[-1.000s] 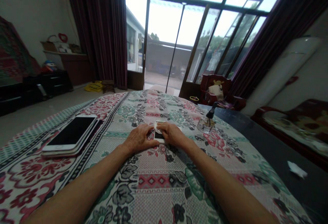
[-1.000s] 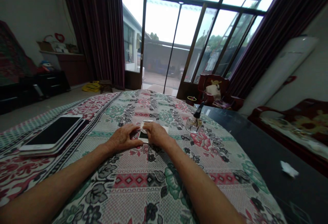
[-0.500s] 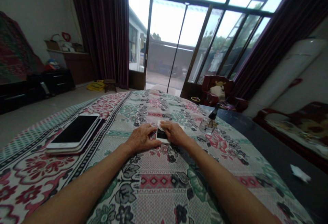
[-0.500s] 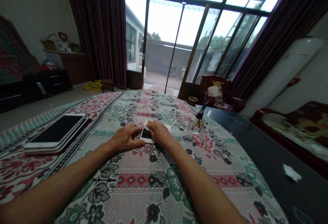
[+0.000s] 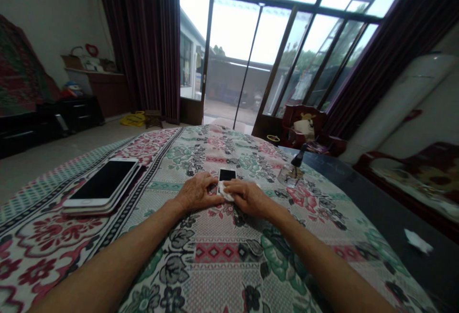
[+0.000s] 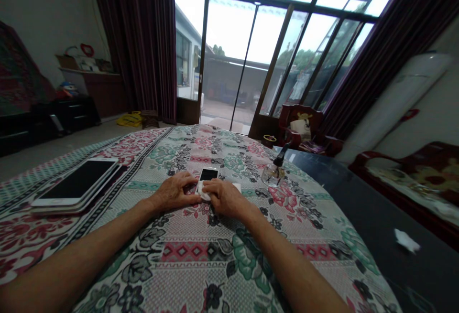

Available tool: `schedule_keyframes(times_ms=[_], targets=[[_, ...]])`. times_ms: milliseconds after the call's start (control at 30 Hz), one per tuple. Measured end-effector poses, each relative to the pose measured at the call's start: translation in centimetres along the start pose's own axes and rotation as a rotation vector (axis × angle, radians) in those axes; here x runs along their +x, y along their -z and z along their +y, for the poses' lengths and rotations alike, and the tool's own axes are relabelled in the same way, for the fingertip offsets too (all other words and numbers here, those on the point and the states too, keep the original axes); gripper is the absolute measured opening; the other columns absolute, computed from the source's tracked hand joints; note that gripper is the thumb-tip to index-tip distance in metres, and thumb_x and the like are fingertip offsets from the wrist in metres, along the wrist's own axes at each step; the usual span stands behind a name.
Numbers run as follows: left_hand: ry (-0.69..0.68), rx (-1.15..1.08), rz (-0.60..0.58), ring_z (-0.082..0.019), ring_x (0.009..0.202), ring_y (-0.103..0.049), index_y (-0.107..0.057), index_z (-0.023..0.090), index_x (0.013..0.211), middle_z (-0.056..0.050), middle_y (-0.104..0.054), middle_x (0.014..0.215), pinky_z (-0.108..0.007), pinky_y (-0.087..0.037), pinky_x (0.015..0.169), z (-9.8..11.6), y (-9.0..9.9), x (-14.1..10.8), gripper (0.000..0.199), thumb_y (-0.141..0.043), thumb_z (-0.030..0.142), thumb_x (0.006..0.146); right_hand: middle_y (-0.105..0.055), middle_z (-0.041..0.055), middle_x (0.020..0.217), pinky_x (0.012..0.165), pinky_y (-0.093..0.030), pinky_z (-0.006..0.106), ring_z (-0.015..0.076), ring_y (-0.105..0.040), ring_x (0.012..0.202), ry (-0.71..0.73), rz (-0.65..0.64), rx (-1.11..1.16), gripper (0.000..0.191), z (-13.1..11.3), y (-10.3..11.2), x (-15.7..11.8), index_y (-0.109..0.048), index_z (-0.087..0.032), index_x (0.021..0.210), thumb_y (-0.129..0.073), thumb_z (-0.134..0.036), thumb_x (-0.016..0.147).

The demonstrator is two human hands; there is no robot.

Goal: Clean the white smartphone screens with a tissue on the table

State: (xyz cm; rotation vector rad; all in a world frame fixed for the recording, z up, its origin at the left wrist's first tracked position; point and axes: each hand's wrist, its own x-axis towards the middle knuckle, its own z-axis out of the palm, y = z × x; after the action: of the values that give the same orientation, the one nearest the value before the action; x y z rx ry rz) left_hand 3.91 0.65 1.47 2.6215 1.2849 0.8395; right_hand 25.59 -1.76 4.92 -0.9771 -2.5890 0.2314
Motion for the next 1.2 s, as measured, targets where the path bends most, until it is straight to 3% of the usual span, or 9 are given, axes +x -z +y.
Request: schedule_keyframes(times_ms=[167,433,733,933,1200], targets=[[0.026,0.004,-0.025,-0.022,0.087,-0.057,-0.068,0.024,0.109,-0.004,-0.061,0.092,-0.034,-0.048,0.080,0.2,0.3,0.0,0.043,-0.072,0.046,0.073,-0.069,0.0054,0.110,0.090,-0.045,0.029,0.0181,-0.061,0.104,-0.083,0.039,-0.064,0.029,1.8,-1.0,2.5,-0.069,-0.020,0.095,-0.045,-0.006,0.086],[0.022,0.007,-0.015,-0.023,0.090,-0.058,-0.067,0.023,0.103,-0.005,-0.061,0.095,-0.035,-0.048,0.082,0.3,0.4,0.0,0.039,-0.070,0.047,0.073,-0.070,0.0069,0.107,0.089,-0.043,0.028,0.0190,-0.061,0.103,-0.249,0.021,-0.137,0.027,3.1,-1.0,5.6,-0.067,-0.019,0.095,-0.043,-0.008,0.090],[0.001,-0.052,-0.043,-0.021,0.086,-0.056,-0.068,0.022,0.101,-0.004,-0.060,0.091,-0.034,-0.047,0.080,0.2,0.8,0.1,0.033,-0.068,0.040,0.074,-0.065,0.0076,0.120,0.096,-0.044,0.033,0.0204,-0.058,0.113,-0.065,0.003,-0.096,0.030,0.7,-0.6,2.1,-0.066,-0.019,0.103,-0.043,-0.007,0.089],[0.013,-0.063,-0.024,-0.022,0.085,-0.056,-0.063,0.019,0.109,-0.005,-0.061,0.089,-0.035,-0.047,0.077,-0.4,0.1,0.2,0.046,-0.069,0.047,0.073,-0.060,0.0039,0.133,0.104,-0.042,0.037,0.0211,-0.053,0.123,-0.012,-0.057,-0.025,0.036,-1.2,0.0,-0.7,-0.066,-0.025,0.111,-0.045,-0.007,0.089],[0.013,-0.070,-0.054,-0.022,0.085,-0.055,-0.065,0.024,0.111,-0.004,-0.059,0.091,-0.034,-0.046,0.076,-0.6,0.2,0.2,0.044,-0.069,0.047,0.074,-0.069,0.0004,0.116,0.094,-0.047,0.034,0.0185,-0.060,0.110,-0.071,-0.003,-0.005,0.036,0.6,-0.2,0.8,-0.070,-0.027,0.103,-0.044,-0.008,0.088]])
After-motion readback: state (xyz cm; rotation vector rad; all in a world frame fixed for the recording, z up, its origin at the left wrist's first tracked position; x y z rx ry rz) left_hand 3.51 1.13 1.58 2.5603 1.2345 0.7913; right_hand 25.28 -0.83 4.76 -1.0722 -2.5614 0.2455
